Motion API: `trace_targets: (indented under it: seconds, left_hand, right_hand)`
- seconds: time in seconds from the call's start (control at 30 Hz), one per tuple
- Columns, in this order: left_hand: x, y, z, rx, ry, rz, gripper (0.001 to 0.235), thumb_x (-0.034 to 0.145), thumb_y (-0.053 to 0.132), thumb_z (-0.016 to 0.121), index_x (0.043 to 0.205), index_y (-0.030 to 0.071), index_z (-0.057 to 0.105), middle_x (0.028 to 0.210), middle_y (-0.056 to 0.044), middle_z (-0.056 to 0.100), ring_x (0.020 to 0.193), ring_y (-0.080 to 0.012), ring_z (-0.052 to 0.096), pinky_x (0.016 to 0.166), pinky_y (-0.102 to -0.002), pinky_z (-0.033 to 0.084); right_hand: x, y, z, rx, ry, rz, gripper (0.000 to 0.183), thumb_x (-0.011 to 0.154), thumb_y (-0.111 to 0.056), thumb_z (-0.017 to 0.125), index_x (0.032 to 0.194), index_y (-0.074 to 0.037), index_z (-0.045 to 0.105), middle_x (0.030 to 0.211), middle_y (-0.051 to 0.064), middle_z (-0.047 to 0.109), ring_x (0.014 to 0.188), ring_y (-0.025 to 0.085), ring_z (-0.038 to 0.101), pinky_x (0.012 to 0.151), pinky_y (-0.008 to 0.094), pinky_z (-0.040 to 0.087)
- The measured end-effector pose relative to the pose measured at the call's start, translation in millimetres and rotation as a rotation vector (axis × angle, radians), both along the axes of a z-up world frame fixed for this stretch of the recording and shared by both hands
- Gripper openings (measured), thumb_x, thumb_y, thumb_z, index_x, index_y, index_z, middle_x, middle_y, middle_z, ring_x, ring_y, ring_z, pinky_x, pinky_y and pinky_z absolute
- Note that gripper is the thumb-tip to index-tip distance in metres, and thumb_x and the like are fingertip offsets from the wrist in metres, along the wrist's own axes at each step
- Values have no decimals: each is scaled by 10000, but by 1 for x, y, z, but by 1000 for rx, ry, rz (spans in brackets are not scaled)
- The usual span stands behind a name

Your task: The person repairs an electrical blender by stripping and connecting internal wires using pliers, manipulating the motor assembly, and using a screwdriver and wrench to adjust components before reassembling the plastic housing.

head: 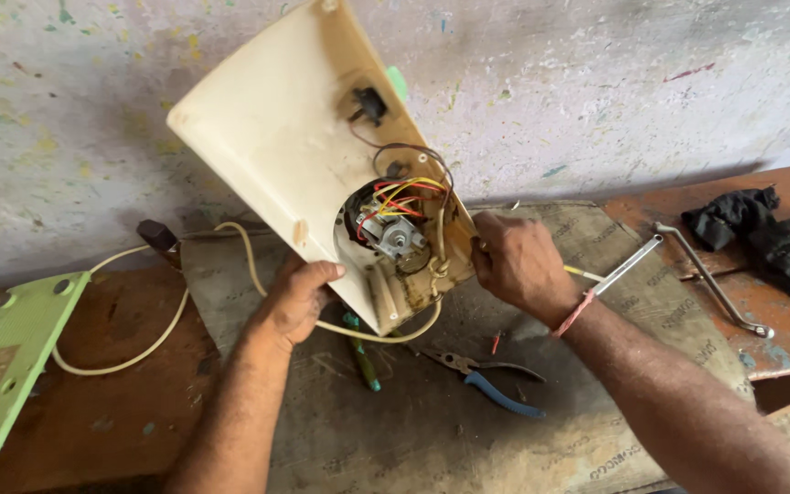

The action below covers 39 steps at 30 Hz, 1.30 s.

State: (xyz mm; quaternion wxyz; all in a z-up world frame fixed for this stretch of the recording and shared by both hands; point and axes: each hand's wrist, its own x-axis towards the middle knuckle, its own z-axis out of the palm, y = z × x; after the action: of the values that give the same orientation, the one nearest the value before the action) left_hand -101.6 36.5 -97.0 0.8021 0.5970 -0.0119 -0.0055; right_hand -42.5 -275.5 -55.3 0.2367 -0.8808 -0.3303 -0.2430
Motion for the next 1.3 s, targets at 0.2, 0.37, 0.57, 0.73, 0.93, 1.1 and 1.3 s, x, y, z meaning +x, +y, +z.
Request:
trace_targets:
  seconds: [0.2, 0.37, 0.57, 0.73, 0.93, 1.1, 1.3]
  left_hand:
    - [-5, -6, -74, -310, -124, 51, 626, 728, 131, 698, 1320, 10, 537, 1179, -110, 646, 1144, -286, 610, 1044, -471, 478]
    - [-1, -29, -130, -510, 20, 108, 428, 775, 44, 688, 1201, 35, 643, 1067, -64, 699, 1060, -247, 630, 984, -425, 453]
    - [-23, -65, -93, -388, 409, 373, 337, 857, 64, 718, 1172, -5, 619, 1124, -95, 743, 1090, -256, 707, 905, -405, 622]
    - [-88, -91, -48, -246, 503, 43, 299, 861, 242, 708, 1054, 16, 672, 818, -150, 737, 689, -289, 690, 582, -412, 537]
    - [-152, -65, 49, 278, -136, -550, 338, 933, 314, 702, 1087, 14, 733, 940, -110, 758, 832, -137, 709, 776, -294, 582]
    - [-14, 4, 124, 978, -610, 125, 290, 955, 226, 657, 1169, 48, 737, 914, -90, 786, 779, -159, 690, 710, -348, 562]
    - [102, 31, 90, 1328, -357, -141, 499, 962, 178, 600, 1456, 133, 542, 1470, -165, 587, 1367, -296, 555, 1157, -401, 428]
  right_hand:
    - [0, 6, 37, -197, -149, 23, 96, 839, -105, 646, 911, -63, 600, 810, 138, 681, 707, 372, 670, 605, 485, 541]
    - [-1, 12, 57, -369, -297, 100, 188, 833, -152, 671, 973, -41, 614, 846, 109, 662, 801, 302, 687, 662, 435, 573]
    - [5, 18, 56, -542, -376, 104, 301, 865, -243, 656, 1053, -11, 615, 911, 113, 677, 829, 266, 689, 672, 404, 583]
    - [12, 13, 51, -537, -453, 148, 350, 846, -201, 615, 1149, -26, 621, 970, 100, 679, 884, 267, 694, 740, 405, 583]
    - [18, 15, 41, -581, -494, 189, 359, 853, -202, 593, 1170, -40, 639, 968, 96, 663, 887, 257, 678, 736, 398, 579]
    - [12, 13, 37, -457, -460, 214, 320, 839, -163, 663, 1135, -43, 651, 908, 76, 625, 867, 252, 658, 721, 402, 576]
    - [5, 16, 35, -352, -437, 160, 408, 750, -103, 687, 1149, -26, 656, 987, 89, 631, 917, 277, 649, 705, 393, 575]
